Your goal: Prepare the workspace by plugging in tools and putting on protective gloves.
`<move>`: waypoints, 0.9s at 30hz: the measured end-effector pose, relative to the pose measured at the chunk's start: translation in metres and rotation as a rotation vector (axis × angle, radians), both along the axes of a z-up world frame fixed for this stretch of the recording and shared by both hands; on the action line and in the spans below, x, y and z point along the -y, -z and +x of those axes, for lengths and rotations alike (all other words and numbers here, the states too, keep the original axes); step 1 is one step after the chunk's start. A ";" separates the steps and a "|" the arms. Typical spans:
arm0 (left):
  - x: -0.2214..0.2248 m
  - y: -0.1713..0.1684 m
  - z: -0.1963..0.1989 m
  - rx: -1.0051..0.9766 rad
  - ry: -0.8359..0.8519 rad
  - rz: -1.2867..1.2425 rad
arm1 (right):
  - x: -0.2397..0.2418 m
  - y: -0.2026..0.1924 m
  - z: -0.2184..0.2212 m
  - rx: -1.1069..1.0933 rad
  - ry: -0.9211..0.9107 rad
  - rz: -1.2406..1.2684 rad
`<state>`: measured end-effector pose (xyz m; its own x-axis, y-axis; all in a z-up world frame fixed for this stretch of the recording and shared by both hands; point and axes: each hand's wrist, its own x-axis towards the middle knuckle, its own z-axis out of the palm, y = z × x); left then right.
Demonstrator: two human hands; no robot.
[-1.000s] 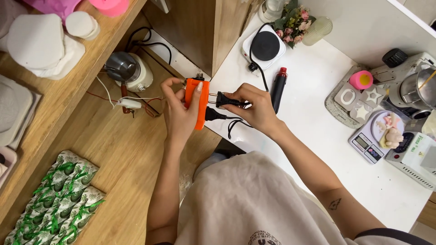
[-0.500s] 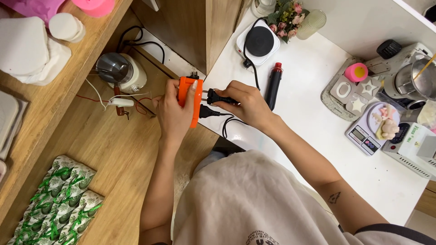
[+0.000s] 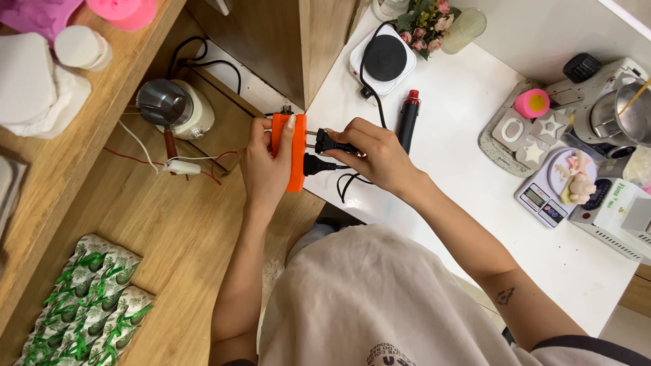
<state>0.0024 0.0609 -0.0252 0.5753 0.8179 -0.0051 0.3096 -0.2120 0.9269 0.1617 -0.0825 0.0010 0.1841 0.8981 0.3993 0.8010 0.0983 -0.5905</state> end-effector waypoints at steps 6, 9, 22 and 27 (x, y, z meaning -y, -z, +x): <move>0.003 0.009 0.000 0.021 0.021 0.071 | 0.009 -0.010 -0.002 0.013 -0.025 -0.049; 0.005 0.002 0.000 0.061 0.031 0.028 | 0.008 -0.012 0.002 -0.026 -0.050 -0.041; 0.015 0.013 -0.005 0.093 0.021 0.477 | 0.012 -0.014 0.005 0.011 -0.107 -0.076; 0.020 0.007 -0.006 0.077 -0.004 0.029 | 0.009 -0.009 0.005 0.028 -0.131 -0.013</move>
